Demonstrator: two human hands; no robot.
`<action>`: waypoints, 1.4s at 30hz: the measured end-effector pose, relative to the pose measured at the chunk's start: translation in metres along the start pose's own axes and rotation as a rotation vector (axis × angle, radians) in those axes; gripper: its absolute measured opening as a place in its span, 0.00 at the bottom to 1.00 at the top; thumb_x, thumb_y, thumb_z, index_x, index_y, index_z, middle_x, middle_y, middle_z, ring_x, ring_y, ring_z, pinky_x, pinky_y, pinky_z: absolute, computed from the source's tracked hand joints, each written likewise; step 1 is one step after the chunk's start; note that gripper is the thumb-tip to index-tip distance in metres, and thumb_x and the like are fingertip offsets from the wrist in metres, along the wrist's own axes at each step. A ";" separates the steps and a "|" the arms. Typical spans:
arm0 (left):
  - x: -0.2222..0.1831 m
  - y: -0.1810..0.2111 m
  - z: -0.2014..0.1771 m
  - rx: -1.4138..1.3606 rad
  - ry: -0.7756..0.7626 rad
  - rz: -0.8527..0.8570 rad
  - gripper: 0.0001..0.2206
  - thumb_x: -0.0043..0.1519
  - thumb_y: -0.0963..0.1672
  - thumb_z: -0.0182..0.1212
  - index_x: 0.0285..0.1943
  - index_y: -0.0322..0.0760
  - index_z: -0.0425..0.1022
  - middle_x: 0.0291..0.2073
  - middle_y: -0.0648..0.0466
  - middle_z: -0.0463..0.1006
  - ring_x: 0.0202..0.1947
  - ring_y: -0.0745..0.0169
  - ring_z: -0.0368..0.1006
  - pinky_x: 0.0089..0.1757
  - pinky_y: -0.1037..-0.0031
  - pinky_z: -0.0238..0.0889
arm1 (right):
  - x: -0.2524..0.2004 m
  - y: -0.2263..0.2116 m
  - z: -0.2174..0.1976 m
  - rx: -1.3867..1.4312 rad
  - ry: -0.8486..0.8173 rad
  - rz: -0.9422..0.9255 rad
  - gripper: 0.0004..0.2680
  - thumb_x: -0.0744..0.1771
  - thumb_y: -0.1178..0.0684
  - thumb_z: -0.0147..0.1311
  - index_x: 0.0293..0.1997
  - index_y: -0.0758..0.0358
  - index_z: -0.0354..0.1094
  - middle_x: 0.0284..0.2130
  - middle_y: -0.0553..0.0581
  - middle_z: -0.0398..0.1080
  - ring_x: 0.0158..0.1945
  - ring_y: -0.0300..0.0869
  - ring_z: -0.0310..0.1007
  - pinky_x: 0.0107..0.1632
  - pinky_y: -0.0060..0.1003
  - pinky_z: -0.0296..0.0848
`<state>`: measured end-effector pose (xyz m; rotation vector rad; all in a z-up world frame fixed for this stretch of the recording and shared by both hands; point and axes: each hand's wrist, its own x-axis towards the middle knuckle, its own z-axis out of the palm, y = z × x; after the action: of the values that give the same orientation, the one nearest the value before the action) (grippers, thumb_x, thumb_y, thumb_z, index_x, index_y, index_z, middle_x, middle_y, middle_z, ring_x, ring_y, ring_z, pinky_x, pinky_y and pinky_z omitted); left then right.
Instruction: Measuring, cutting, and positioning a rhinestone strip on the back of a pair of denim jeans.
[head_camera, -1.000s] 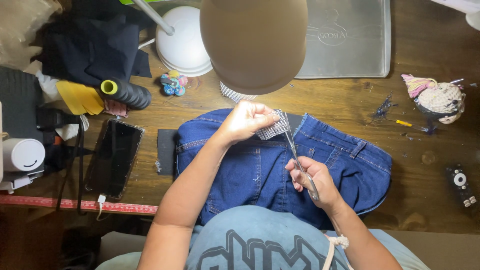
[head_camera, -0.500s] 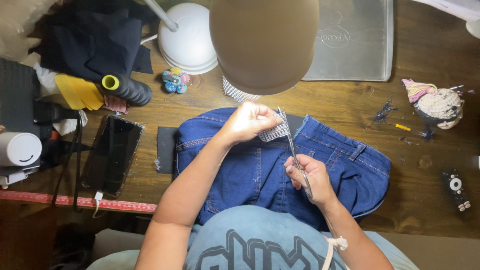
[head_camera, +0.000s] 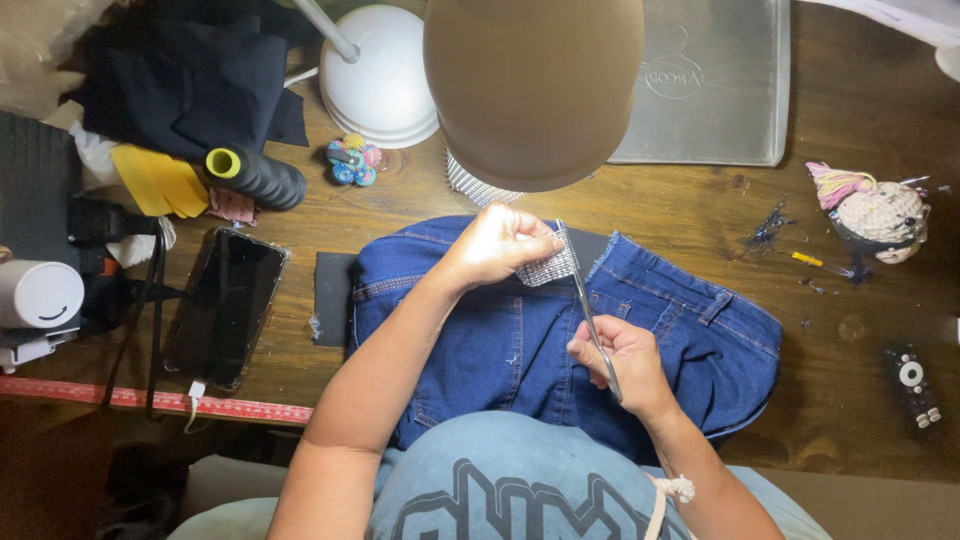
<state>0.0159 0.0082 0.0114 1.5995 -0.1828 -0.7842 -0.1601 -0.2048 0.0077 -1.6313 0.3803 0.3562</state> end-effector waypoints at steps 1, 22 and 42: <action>0.001 -0.002 0.000 0.000 0.001 0.000 0.07 0.56 0.45 0.66 0.37 0.41 0.86 0.20 0.55 0.83 0.27 0.71 0.74 0.35 0.79 0.68 | 0.000 -0.001 0.001 0.000 -0.001 0.000 0.08 0.63 0.56 0.68 0.33 0.71 0.74 0.08 0.60 0.67 0.10 0.37 0.66 0.16 0.28 0.67; 0.009 -0.022 -0.009 0.166 -0.091 -0.051 0.08 0.54 0.49 0.67 0.34 0.45 0.86 0.17 0.57 0.79 0.27 0.67 0.74 0.35 0.74 0.68 | 0.013 -0.010 0.021 0.007 -0.020 0.062 0.09 0.64 0.52 0.67 0.32 0.70 0.74 0.09 0.60 0.69 0.12 0.39 0.70 0.14 0.30 0.72; -0.033 0.010 0.001 1.166 0.455 0.429 0.16 0.50 0.50 0.75 0.39 0.45 0.76 0.33 0.57 0.73 0.43 0.52 0.73 0.42 0.59 0.67 | -0.033 -0.005 -0.026 -0.072 0.215 -0.001 0.20 0.60 0.57 0.72 0.56 0.69 0.73 0.29 0.60 0.74 0.30 0.37 0.77 0.35 0.33 0.81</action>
<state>-0.0066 0.0233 0.0331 2.6394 -0.7122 0.1263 -0.1874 -0.2296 0.0290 -1.7460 0.5338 0.1961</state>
